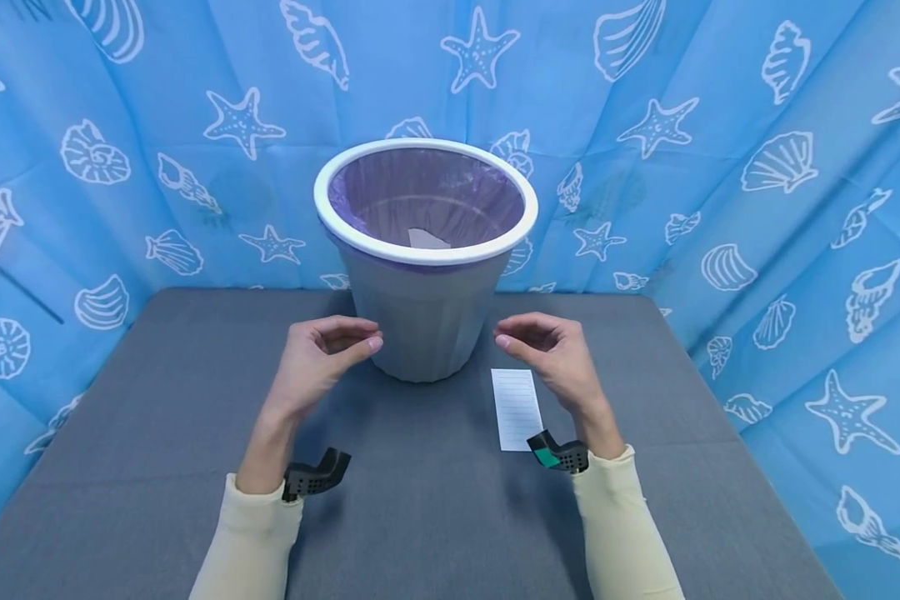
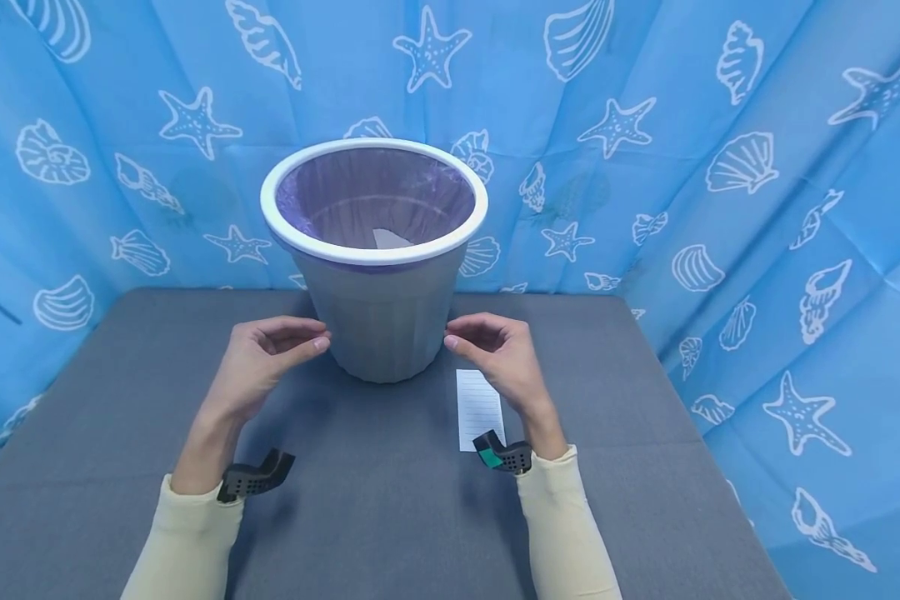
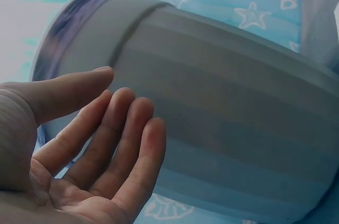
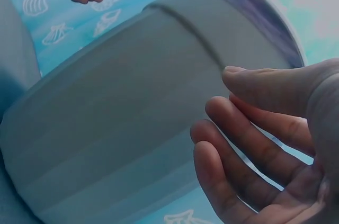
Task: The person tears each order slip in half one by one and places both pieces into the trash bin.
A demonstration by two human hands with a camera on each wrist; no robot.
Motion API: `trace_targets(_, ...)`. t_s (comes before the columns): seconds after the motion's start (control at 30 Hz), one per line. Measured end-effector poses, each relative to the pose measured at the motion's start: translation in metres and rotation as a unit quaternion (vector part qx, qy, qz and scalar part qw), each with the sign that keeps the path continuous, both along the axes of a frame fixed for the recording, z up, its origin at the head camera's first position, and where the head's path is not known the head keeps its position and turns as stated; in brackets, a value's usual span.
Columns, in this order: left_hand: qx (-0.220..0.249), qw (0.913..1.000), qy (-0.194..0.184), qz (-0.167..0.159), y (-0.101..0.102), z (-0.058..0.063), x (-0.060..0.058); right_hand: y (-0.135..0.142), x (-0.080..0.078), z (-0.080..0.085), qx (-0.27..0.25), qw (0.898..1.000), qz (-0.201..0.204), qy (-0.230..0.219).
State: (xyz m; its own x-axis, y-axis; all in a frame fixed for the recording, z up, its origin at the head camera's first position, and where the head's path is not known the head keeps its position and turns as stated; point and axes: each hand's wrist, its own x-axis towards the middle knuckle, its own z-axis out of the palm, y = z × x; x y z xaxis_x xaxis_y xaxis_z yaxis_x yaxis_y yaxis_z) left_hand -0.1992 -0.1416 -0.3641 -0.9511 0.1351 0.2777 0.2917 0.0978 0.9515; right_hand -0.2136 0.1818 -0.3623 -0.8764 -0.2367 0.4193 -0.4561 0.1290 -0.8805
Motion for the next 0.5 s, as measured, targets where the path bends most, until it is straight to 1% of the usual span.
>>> trace_targets(0.17, 0.001, 1.0, -0.004, -0.006, 0.004, -0.002, 0.001, 0.004, -0.004, -0.006, 0.03, 0.999, -0.016, -0.01)
trace_targets(0.27, 0.003, 0.9999, -0.004, -0.015, 0.01, -0.003, 0.002, 0.007, -0.01, -0.013, 0.061, 0.997, -0.033, -0.032)
trace_targets(0.4, 0.003, 0.9994, -0.008, -0.034, 0.021, -0.006, 0.002, 0.011, -0.019, -0.025, 0.103, 0.99, -0.053, -0.074)
trace_targets(0.5, 0.0, 0.9987, -0.012, -0.05, 0.031, -0.012, 0.001, 0.015, -0.025, -0.037, 0.137, 0.984, -0.061, -0.098)
